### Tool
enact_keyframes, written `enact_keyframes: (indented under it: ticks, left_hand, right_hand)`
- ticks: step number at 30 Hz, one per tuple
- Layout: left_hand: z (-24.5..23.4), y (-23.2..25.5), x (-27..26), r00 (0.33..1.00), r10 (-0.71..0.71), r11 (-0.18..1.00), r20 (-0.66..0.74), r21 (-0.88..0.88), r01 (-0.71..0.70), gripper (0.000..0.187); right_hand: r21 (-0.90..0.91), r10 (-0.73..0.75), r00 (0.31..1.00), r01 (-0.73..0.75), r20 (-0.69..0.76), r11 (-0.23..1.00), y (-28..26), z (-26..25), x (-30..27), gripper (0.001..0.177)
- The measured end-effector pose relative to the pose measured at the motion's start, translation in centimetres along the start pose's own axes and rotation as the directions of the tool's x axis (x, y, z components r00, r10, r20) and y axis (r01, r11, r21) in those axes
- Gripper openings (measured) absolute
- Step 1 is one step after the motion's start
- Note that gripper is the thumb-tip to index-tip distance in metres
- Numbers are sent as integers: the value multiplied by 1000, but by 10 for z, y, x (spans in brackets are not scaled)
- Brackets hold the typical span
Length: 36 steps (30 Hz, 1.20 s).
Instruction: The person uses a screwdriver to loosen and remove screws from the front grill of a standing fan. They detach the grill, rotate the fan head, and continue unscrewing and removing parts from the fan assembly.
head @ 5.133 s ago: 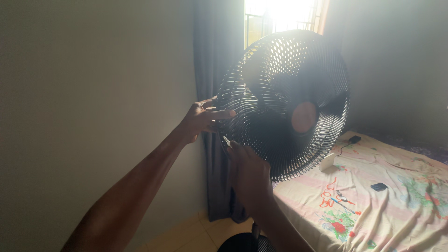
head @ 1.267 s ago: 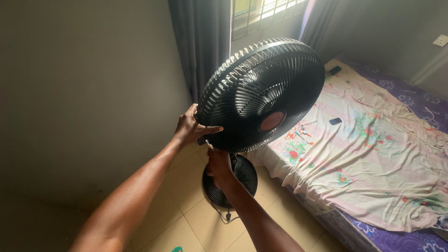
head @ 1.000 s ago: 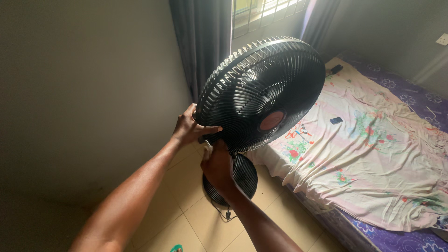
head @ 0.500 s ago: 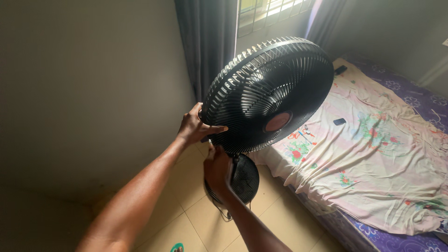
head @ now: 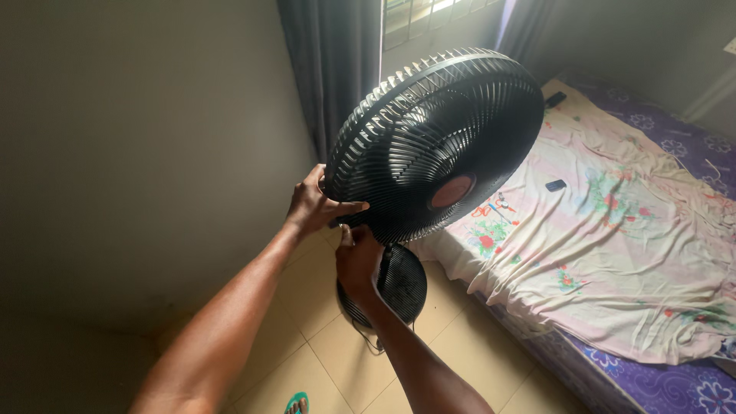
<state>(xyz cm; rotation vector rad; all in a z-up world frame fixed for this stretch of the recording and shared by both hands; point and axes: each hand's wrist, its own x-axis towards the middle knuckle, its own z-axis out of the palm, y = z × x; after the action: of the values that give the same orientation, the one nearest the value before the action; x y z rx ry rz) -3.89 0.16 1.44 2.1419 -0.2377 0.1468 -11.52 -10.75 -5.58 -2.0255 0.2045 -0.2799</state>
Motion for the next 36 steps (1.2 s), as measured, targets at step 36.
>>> enact_keyframes:
  ticks: [36]
  left_hand:
    - [-5, -6, -12, 993, 113, 989, -34, -93, -116, 86]
  right_hand:
    - [-29, -160, 964, 169, 211, 985, 2, -6, -4, 25]
